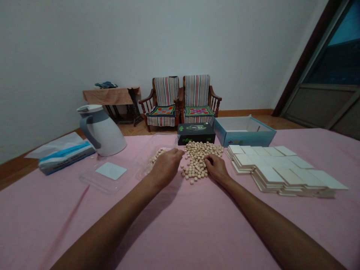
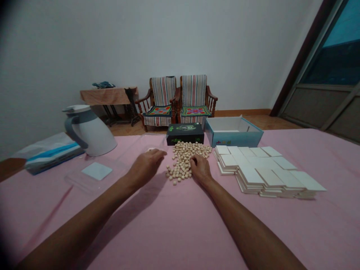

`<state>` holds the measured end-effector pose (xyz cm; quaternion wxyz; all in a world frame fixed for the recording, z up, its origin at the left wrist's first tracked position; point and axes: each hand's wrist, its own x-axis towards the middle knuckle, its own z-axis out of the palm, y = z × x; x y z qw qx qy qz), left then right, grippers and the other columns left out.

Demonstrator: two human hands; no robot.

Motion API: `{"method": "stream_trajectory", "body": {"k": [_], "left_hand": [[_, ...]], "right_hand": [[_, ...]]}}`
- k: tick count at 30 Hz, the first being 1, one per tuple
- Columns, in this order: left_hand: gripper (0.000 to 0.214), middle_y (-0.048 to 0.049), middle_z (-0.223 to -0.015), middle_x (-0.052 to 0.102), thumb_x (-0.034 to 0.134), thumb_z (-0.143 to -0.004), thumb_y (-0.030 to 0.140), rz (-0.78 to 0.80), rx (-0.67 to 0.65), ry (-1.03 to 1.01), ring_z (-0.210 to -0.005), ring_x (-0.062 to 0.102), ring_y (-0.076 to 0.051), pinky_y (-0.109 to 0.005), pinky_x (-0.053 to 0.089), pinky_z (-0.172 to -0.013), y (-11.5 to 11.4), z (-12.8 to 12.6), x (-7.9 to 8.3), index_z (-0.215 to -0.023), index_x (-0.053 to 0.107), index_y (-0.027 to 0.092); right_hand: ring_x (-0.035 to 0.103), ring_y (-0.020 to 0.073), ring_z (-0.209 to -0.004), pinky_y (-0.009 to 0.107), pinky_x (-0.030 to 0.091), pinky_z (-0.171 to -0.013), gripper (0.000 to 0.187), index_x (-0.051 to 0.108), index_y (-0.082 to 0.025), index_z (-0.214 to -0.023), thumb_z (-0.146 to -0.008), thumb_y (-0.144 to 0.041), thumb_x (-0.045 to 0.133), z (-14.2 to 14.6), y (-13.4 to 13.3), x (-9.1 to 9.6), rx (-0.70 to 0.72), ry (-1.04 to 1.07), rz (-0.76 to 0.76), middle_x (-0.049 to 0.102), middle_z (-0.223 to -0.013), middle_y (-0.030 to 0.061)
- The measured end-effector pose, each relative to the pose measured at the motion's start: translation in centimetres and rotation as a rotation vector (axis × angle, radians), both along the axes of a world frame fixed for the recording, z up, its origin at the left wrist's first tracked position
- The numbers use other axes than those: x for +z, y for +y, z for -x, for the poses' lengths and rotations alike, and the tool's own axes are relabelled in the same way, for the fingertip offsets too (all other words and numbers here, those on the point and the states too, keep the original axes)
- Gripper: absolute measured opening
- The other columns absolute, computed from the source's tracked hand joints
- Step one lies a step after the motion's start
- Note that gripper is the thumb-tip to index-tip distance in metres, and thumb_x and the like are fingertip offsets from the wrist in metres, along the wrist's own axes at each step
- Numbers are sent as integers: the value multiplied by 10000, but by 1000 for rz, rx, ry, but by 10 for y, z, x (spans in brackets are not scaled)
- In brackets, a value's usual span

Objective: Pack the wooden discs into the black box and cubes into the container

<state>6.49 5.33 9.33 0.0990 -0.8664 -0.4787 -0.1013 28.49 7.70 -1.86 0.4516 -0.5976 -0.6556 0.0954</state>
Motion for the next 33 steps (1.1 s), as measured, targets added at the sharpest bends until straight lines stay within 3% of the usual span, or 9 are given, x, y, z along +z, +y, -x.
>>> {"method": "stream_trajectory", "body": {"k": [2,5,9,18,22,25,27,31,33], "left_hand": [[285,-78,-1016,646,406,-892,91,195,-34,109,-946,624,-173,-268,478,-824,-5,-11,-20,-1076,603,184],[277,-150,-1020,626,419,-836,36,236,12,151,-947,622,-222,-317,492,-808,-9,-25,-42,-1030,606,97],[249,-197,-1034,609,459,-818,66,243,53,154,-980,601,-271,-362,495,-821,-4,-33,-49,-1015,611,53],[246,-116,-1030,616,400,-872,59,222,-13,146,-1003,571,-214,-316,476,-845,-18,-31,-18,-1003,590,146],[216,-100,-996,613,383,-916,112,-36,-3,102,-957,562,-220,-327,466,-837,-13,-12,9,-990,583,150],[239,-133,-1146,585,395,-929,149,-233,50,12,-1057,525,-251,-366,439,-903,-4,2,18,-1092,568,127],[242,-122,-1170,580,392,-942,176,-239,3,-45,-1077,520,-235,-350,427,-924,-4,5,12,-1106,567,142],[194,-62,-961,628,407,-927,148,62,-132,35,-895,586,-183,-284,462,-777,-16,-6,-20,-966,594,181],[177,-66,-929,625,417,-916,153,174,-97,94,-852,595,-193,-292,464,-724,-21,-12,-37,-939,590,175]], "right_hand": [[598,177,-744,281,432,-712,191,654,-187,-762,-773,-216,466,0,0,-1,0,-1,2,683,-783,41],[599,180,-752,284,436,-720,193,655,-185,-765,-775,-221,466,-1,0,-1,0,-3,4,684,-794,45],[602,186,-758,290,440,-724,200,657,-178,-771,-780,-233,465,0,1,-1,0,-4,4,686,-801,57],[602,180,-760,281,443,-714,195,657,-188,-781,-779,-221,464,-1,1,-1,7,-2,-1,683,-789,45],[606,185,-768,288,440,-726,193,650,-186,-773,-783,-225,461,-1,1,-1,7,-5,-3,680,-795,53],[607,193,-769,298,439,-728,197,647,-176,-774,-786,-230,458,0,1,-2,2,-5,-1,678,-795,63],[608,195,-771,301,440,-733,198,647,-173,-780,-785,-228,457,0,2,-2,3,-4,2,680,-803,65],[608,190,-780,297,443,-735,196,650,-179,-794,-784,-226,460,-1,2,-3,5,-5,8,683,-816,58],[609,190,-782,295,444,-734,196,653,-182,-795,-783,-230,463,-1,2,-3,5,-6,11,685,-815,55]]}}
